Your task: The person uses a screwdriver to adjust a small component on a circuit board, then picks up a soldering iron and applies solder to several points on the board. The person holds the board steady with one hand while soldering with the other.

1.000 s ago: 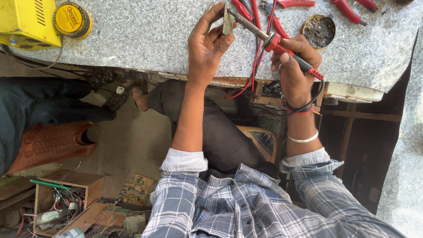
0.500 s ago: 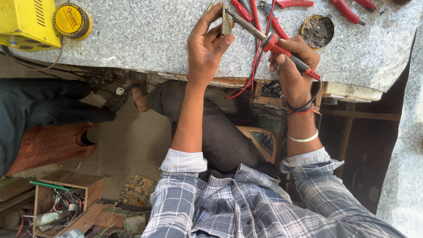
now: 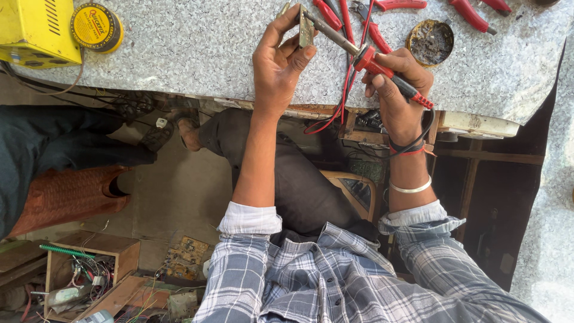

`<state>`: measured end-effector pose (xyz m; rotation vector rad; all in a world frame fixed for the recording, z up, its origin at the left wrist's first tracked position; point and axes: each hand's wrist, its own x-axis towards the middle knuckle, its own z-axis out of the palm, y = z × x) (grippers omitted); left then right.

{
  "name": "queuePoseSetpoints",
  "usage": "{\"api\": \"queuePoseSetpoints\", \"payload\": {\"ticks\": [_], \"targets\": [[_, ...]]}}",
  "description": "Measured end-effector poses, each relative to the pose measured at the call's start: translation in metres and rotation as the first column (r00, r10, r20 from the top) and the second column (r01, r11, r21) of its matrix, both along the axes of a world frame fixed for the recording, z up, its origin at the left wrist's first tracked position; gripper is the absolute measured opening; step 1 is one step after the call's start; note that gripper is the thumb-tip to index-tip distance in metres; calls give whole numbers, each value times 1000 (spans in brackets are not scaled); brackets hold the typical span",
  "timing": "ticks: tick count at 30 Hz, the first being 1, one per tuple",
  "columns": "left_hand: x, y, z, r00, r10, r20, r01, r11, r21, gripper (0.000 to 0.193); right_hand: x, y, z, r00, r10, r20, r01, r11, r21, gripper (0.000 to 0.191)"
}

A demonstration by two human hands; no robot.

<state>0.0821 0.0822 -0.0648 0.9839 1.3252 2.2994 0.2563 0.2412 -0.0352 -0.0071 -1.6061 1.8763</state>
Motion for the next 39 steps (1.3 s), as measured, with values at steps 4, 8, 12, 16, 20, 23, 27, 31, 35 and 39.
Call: {"api": "queuePoseSetpoints", "payload": {"ticks": [4, 8, 12, 16, 20, 23, 27, 31, 35, 39], "targets": [[1, 0, 0, 1000, -7, 26, 6, 1000, 16, 57, 0, -1, 1, 1000, 5, 0, -5, 1000, -16, 25], [2, 0, 0, 999, -25, 36, 23, 999, 41, 57, 0, -2, 2, 1000, 5, -3, -5, 1000, -25, 26], [3, 0, 2, 1000, -9, -1, 9, 1000, 20, 57, 0, -3, 2, 1000, -6, -10, 5, 999, -46, 28], [4, -1, 6, 1000, -10, 0, 10, 1000, 12, 58, 1, -3, 0, 999, -10, -36, 6, 992, -122, 28], [5, -3, 8, 999, -30, 33, 29, 999, 15, 59, 0, -4, -1, 998, -3, -62, -4, 992, -125, 26], [5, -3, 9, 999, -34, 29, 34, 999, 10, 59, 1, -4, -1, 998, -7, -61, -1, 991, -134, 27], [5, -4, 10, 999, -30, 29, 30, 1000, 10, 59, 0, -5, -2, 997, 0, -77, -11, 989, -145, 27], [6, -2, 11, 999, -20, 31, 20, 1000, 2, 60, 0, -3, -2, 998, -1, -69, -9, 989, -147, 27], [5, -3, 12, 999, -20, 37, 20, 1000, -8, 61, 0, -3, -2, 998, -2, -70, -7, 990, -140, 27], [5, -2, 12, 999, -21, 43, 21, 1000, -3, 61, 0, -3, -2, 998, -2, -57, -6, 990, -140, 26]]}}
